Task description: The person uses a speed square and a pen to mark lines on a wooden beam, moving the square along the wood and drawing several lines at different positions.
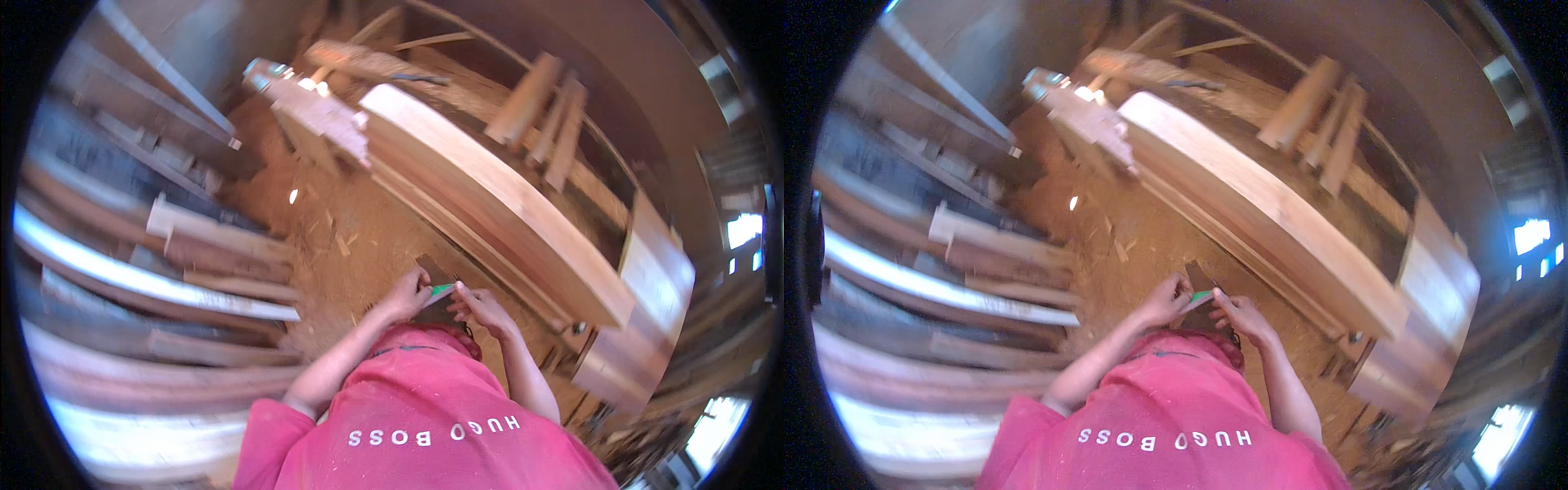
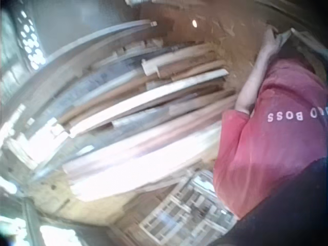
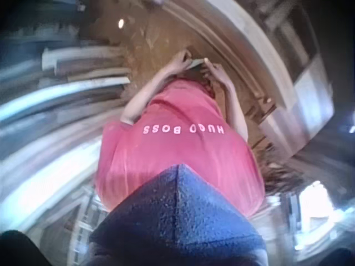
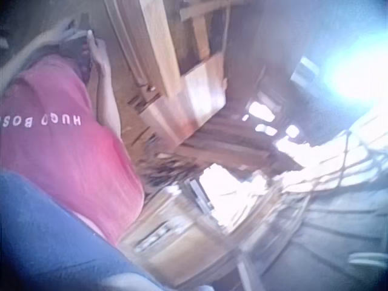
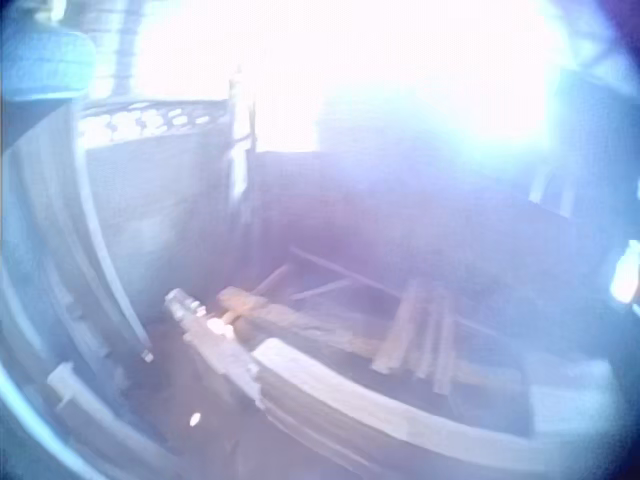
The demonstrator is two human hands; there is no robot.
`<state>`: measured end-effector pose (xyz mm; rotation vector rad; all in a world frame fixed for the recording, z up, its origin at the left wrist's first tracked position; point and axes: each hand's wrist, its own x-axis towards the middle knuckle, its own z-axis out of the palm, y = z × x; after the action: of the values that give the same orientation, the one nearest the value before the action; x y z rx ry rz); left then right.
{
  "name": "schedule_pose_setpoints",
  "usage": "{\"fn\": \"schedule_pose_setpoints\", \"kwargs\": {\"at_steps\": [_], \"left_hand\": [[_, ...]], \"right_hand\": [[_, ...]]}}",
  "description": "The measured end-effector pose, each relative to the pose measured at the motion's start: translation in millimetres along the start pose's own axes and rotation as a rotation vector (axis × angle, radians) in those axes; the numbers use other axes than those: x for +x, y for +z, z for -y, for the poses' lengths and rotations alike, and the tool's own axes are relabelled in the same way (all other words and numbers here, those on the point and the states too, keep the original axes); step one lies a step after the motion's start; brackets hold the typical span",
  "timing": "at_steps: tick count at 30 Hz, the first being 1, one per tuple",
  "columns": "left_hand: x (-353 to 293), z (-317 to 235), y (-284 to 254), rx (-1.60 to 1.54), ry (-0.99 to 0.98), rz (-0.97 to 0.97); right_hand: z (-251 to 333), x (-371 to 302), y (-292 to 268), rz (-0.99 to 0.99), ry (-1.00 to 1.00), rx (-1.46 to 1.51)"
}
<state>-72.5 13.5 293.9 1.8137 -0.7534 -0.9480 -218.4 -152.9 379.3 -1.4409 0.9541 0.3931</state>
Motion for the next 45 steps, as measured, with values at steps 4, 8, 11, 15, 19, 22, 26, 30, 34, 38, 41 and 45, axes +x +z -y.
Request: {"fn": "schedule_pose_setpoints", "kwargs": {"at_steps": [4, 8, 11, 15, 19, 22, 26, 30, 34, 38, 41, 45], "left_hand": [[-35, -41, 21, 0.112, 0.142, 0.265], [-50, -31, 45, 0.003, 0.216, 0.603], [-47, -82, 37, 0.132, 0.243, 0.755], [-21, -163, 19, 0.382, 0.717, 0.356], [18, -248, 20, 0.477, 0.91, 0.152], [63, -278, 17, 0.541, 0.914, 0.065], [130, -280, 14, 0.723, 0.837, 0.023], [161, -257, 21, 0.944, 0.759, -0.013], [168, -251, 38, 1.005, 0.675, 0.05], [167, -256, 40, 1.042, 0.667, 0.037], [165, -261, 44, 1.08, 0.636, 0.047], [167, -258, 51, 1.044, 0.641, 0.076]], "right_hand": [[-57, -14, 34, -0.134, 0.024, 0.392], [-131, -57, 36, -0.426, 0.077, 0.562], [-196, -100, 29, -0.582, 0.154, 0.704], [-290, -136, 48, -0.863, 0.145, 0.926], [-368, -152, 77, -1.441, 0.278, 1.048], [-312, -172, 51, -2.235, 0.187, 0.727], [-273, -213, -28, -2.256, -0.062, 0.264], [-288, -204, -150, -2.021, -0.084, -0.263], [-342, -157, -248, -1.792, 0.017, -0.264], [-337, -112, -284, -1.606, 0.154, -0.479], [-338, -89, -286, -1.449, -0.021, -0.668], [-353, -71, -273, -1.089, -0.142, -0.841]]}}
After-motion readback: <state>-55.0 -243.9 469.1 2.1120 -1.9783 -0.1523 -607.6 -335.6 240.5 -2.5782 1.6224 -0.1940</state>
